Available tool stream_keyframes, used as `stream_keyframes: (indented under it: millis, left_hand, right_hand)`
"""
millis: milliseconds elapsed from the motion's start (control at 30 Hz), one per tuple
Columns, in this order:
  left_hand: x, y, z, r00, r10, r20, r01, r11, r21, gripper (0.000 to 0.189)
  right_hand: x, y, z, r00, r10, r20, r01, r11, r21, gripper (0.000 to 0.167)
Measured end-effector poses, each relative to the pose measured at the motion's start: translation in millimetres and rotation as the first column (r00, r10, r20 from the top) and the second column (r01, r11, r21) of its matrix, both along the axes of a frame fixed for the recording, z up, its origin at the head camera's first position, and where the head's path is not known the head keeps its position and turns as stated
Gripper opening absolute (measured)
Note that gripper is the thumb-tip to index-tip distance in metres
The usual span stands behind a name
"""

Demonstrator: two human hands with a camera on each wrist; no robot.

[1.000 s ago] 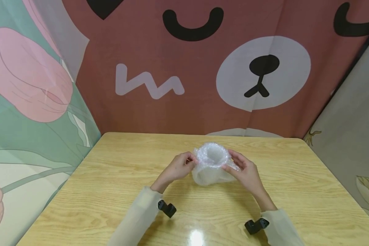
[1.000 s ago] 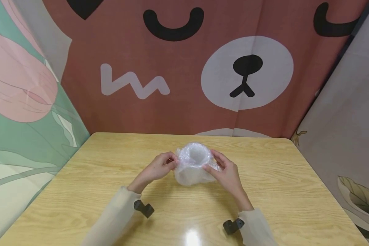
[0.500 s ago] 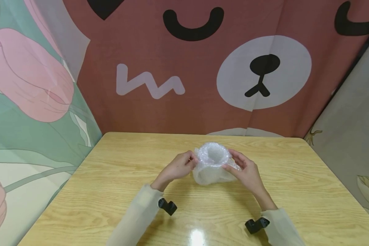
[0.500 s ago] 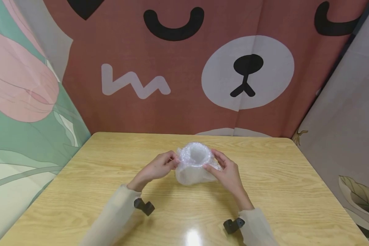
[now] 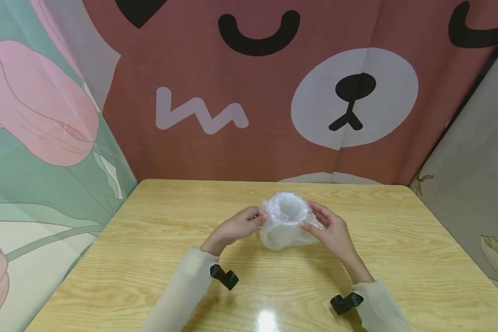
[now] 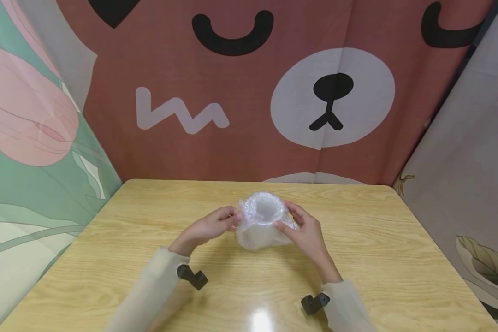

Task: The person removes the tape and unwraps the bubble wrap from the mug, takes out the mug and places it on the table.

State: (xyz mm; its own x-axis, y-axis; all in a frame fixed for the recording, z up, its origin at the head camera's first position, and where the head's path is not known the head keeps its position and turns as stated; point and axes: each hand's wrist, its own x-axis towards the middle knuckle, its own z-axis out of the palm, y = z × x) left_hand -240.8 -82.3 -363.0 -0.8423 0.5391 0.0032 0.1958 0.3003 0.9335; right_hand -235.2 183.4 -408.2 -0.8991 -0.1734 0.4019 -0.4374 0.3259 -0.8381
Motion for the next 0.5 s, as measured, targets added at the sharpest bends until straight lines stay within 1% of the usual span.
stream_keyframes:
  millis: [67, 133, 200, 267, 400, 500]
  left_hand:
    - [-0.2, -0.2, 0.2, 0.998, -0.003, 0.055, 0.001, 0.999, 0.036, 0.021]
    - [-0.1, 0.0, 1.3, 0.996, 0.003, 0.09, -0.008, 0.999, 0.051, 0.022]
    - [-0.5, 0.5, 1.8, 0.994, 0.006, 0.106, -0.013, 0.998, 0.06, 0.022]
    - [-0.9, 0.8, 2.2, 0.994, 0.007, 0.112, -0.014, 0.998, 0.063, 0.021]
    - [-0.3, 1.8, 4.9, 0.99, 0.006, 0.138, -0.014, 0.998, 0.061, 0.02]
    - [0.8, 1.4, 8.0, 0.987, 0.011, 0.159, -0.02, 0.998, 0.057, 0.021]
  right_hand:
    - [5.3, -2, 8.2, 1.0, 0.0, 0.002, 0.0, 1.0, 0.009, 0.058]
    - [11.7, -5, 17.7, 1.0, -0.001, 0.002, 0.001, 1.0, 0.015, 0.056]
    - [17.5, -8, 25.9, 1.0, 0.001, 0.0, -0.001, 1.0, 0.016, 0.055]
    - [20.2, -9, 29.4, 1.0, 0.0, -0.003, 0.0, 1.0, 0.022, 0.055]
    - [18.4, -9, 27.5, 1.0, 0.004, -0.004, -0.004, 1.0, 0.026, 0.055]
    - [10.2, -5, 16.9, 1.0, 0.002, 0.003, -0.002, 1.0, 0.024, 0.057]
